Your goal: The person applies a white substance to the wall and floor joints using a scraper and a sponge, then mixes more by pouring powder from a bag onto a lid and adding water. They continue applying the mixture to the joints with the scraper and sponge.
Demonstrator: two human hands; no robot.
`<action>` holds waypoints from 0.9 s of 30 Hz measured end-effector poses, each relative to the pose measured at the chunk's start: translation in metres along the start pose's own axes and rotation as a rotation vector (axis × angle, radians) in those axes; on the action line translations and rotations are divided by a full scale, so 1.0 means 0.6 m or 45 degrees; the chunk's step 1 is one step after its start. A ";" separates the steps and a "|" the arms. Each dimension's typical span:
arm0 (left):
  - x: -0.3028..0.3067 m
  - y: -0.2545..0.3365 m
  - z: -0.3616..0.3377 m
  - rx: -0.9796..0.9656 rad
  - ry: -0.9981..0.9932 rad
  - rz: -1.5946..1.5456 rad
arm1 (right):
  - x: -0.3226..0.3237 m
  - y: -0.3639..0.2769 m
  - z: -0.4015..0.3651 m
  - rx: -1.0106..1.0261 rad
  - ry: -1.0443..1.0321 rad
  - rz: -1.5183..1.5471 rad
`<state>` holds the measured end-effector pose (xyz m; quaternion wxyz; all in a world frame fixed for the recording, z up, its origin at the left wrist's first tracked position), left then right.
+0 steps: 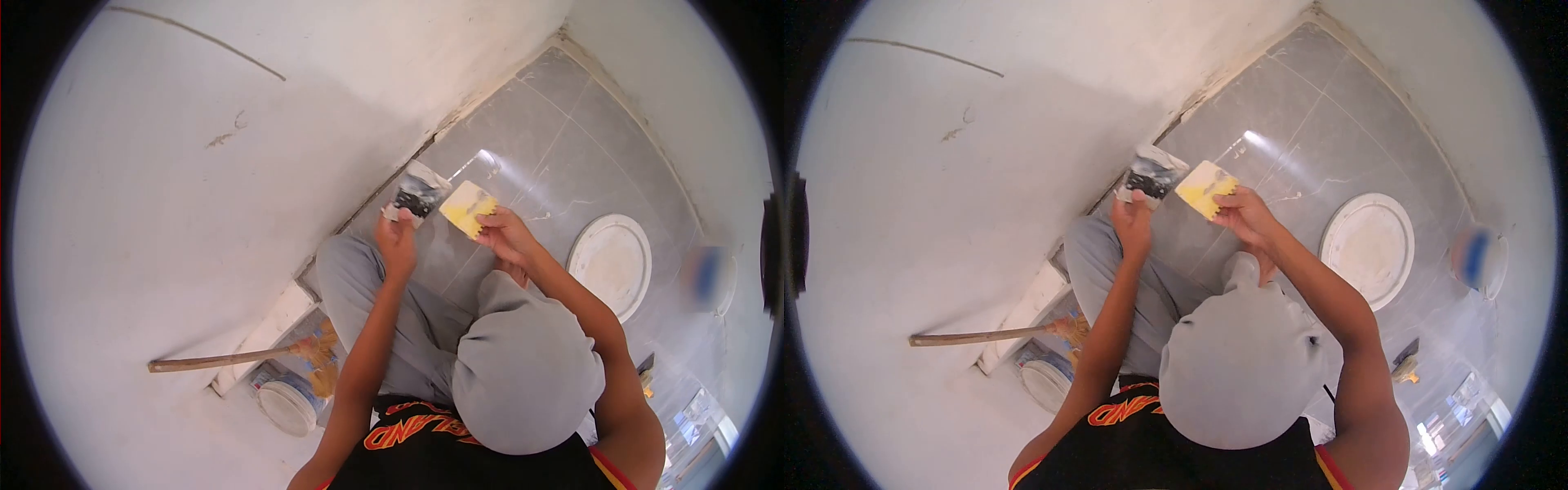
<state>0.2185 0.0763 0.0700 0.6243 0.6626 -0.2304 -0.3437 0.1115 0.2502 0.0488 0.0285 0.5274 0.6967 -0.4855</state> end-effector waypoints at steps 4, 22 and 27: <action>-0.005 0.025 -0.001 -0.542 -0.391 0.653 | 0.004 -0.001 0.035 0.020 -0.225 0.021; 0.060 -0.021 0.022 0.045 -0.051 0.679 | -0.025 -0.017 0.242 0.821 0.552 -3.474; 0.059 -0.023 0.021 -0.062 0.010 0.601 | -0.026 -0.114 0.192 0.624 0.245 -3.162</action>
Point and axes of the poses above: each hand's wrist, its own z-axis towards the middle knuckle, its own x-axis out of the back of the hand, y = z × x, the point moved 1 cm from there along z, towards the middle knuckle, and after that the axes turned 14 degrees about -z, right-handed, at the moved point
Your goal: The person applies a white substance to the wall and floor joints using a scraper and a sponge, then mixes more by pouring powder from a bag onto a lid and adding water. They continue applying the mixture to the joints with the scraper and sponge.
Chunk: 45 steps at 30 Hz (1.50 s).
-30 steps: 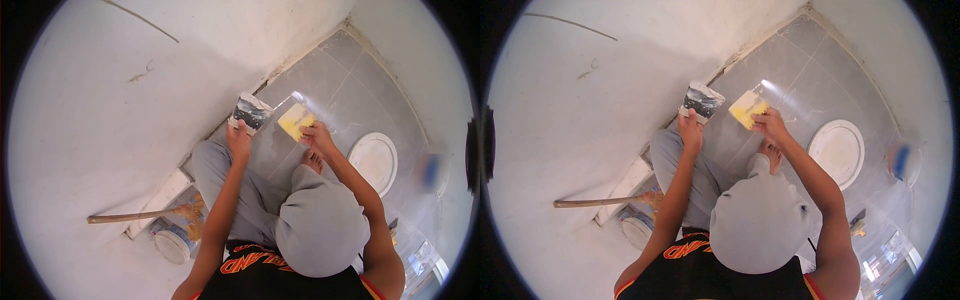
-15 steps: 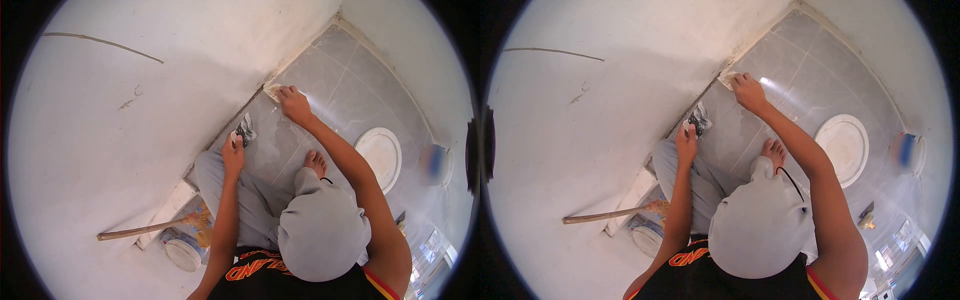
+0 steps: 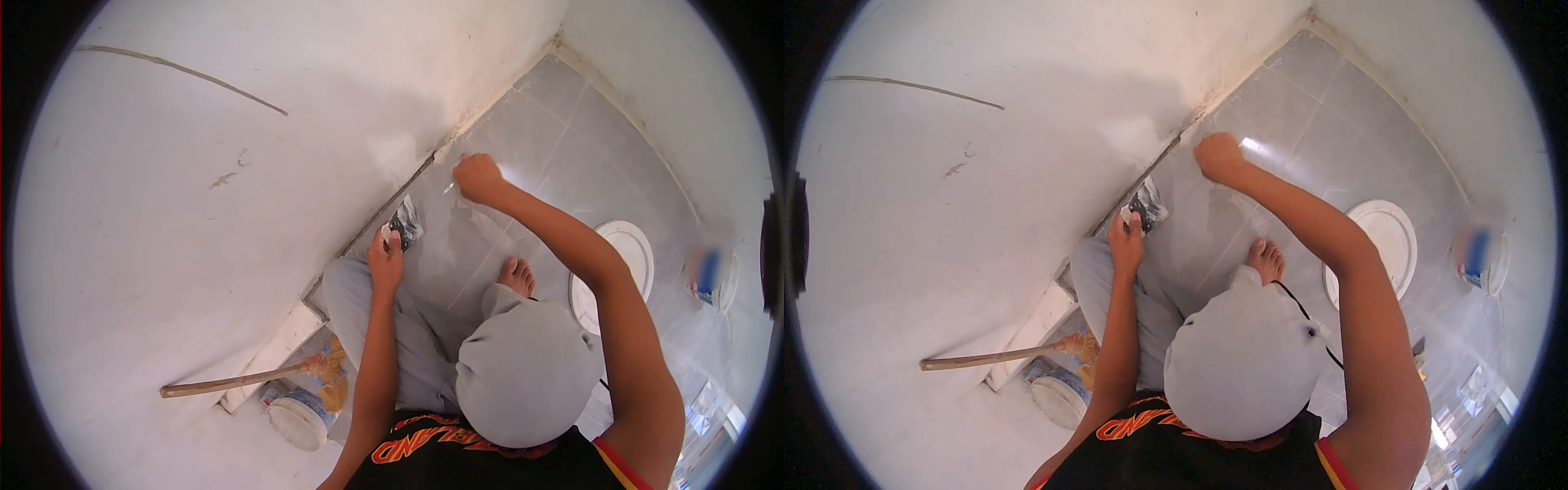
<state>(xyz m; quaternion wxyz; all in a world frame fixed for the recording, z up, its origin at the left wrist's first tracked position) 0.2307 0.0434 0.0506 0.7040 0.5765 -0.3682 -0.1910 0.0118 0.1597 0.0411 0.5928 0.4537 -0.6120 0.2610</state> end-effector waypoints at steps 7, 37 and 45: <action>0.001 -0.013 0.003 0.081 -0.056 -0.033 | -0.085 0.011 0.057 -0.599 0.199 0.015; -0.055 -0.006 -0.015 1.273 -0.101 -1.512 | -0.002 -0.034 -0.339 -0.421 0.404 0.774; -0.022 -0.016 -0.011 1.101 0.050 -1.615 | -0.175 0.082 -0.418 -1.340 -0.086 1.761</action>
Point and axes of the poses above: each hand's wrist, its own z-axis towards the middle knuckle, its own x-axis out of the back of the hand, y = z × x, the point moved 1 cm from there along z, towards the middle knuckle, and after that the axes turned 14 degrees about -z, right-handed, at the moved point
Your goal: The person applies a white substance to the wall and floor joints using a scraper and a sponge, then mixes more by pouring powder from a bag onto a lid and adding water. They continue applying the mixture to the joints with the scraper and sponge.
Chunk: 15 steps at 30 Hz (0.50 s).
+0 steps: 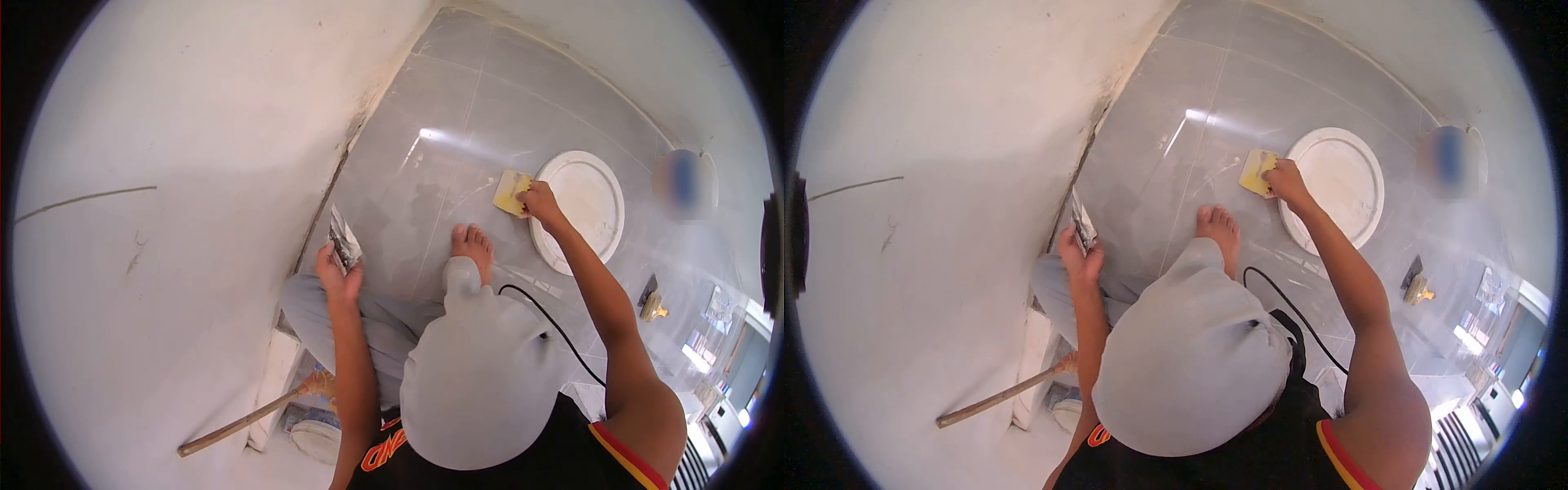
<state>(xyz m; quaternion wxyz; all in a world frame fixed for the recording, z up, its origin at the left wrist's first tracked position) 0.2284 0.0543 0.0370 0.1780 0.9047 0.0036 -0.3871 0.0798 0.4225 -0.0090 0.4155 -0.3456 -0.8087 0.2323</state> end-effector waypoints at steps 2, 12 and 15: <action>0.010 0.007 0.006 0.029 -0.094 -0.043 | -0.021 -0.010 0.005 -0.176 -0.072 0.321; 0.001 0.011 0.004 -0.077 0.013 -0.042 | -0.228 -0.232 0.102 -0.012 -0.258 0.518; -0.002 0.009 0.005 -0.121 0.108 0.021 | -0.259 -0.285 0.114 0.066 -0.349 0.588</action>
Point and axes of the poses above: each hand's wrist, its own z-axis towards the middle knuckle, its own x-axis out of the back of the hand, y = z × x, the point moved 1 cm from there along z, towards the middle knuckle, and after that the axes turned 14 degrees about -z, right-handed, at the moved point
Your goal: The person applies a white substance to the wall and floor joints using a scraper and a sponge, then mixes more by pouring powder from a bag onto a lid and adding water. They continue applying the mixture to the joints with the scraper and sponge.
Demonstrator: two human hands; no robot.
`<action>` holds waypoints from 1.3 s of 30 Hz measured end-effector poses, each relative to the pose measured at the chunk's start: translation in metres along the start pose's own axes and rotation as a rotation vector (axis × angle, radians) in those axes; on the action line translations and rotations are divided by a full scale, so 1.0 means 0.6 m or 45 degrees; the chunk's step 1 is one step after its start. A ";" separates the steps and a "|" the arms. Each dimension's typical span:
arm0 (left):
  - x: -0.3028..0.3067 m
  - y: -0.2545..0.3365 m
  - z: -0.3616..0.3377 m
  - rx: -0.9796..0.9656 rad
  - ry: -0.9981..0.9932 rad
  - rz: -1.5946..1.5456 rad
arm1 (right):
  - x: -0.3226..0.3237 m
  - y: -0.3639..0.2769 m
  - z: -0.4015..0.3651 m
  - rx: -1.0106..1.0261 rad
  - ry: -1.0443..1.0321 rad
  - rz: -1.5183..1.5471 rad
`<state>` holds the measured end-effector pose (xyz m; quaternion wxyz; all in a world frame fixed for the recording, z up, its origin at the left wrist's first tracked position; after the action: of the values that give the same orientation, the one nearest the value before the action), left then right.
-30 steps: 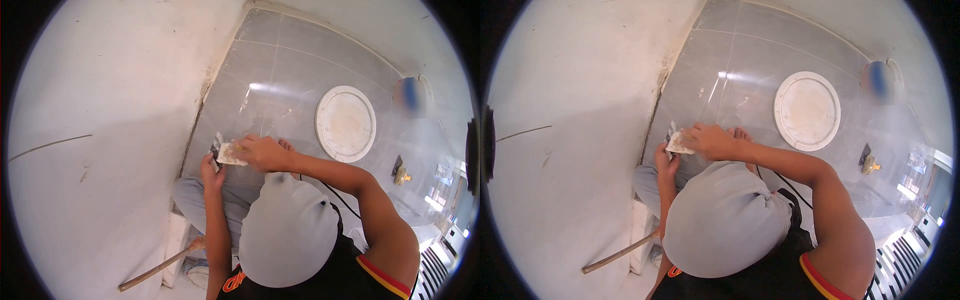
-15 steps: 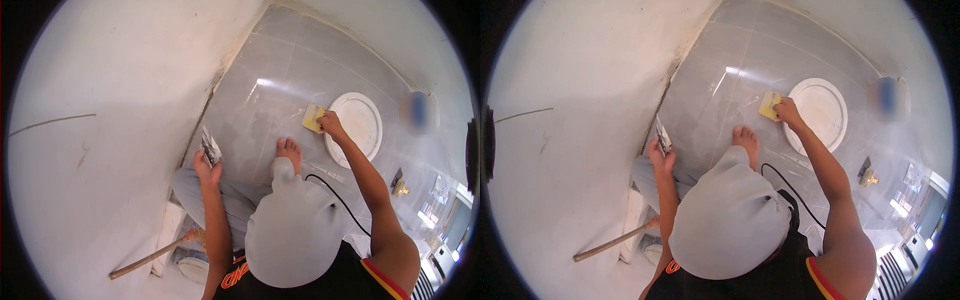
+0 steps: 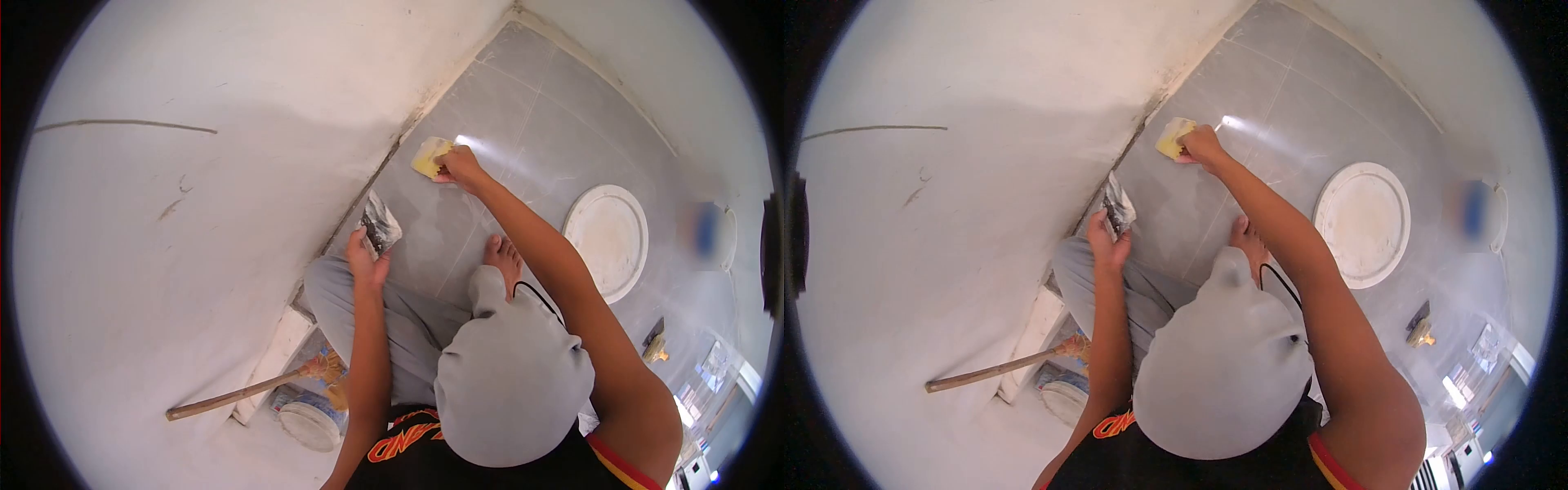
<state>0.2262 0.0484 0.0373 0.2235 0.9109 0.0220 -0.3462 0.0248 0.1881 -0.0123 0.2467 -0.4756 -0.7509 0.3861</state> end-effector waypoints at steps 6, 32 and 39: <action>0.013 -0.019 0.017 0.038 0.101 -0.027 | -0.004 -0.026 -0.066 0.432 -0.362 -0.485; -0.050 -0.041 -0.042 -0.673 -0.483 0.143 | 0.032 0.017 -0.249 -0.132 -0.374 0.282; -0.039 -0.045 -0.065 -0.767 -0.474 0.786 | 0.018 0.016 -0.226 -0.146 -0.369 0.131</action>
<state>0.2275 0.0921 0.0674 0.5704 0.6919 -0.1908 -0.3993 0.1255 0.2474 0.0585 0.0882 -0.4659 -0.7741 0.4194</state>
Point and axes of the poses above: each hand's wrist, its own z-axis towards the middle knuckle, its own x-axis out of the back of the hand, y = z × x, the point moved 1 cm from there along z, towards the middle knuckle, and after that the axes turned 14 degrees about -z, right-handed, at the moved point
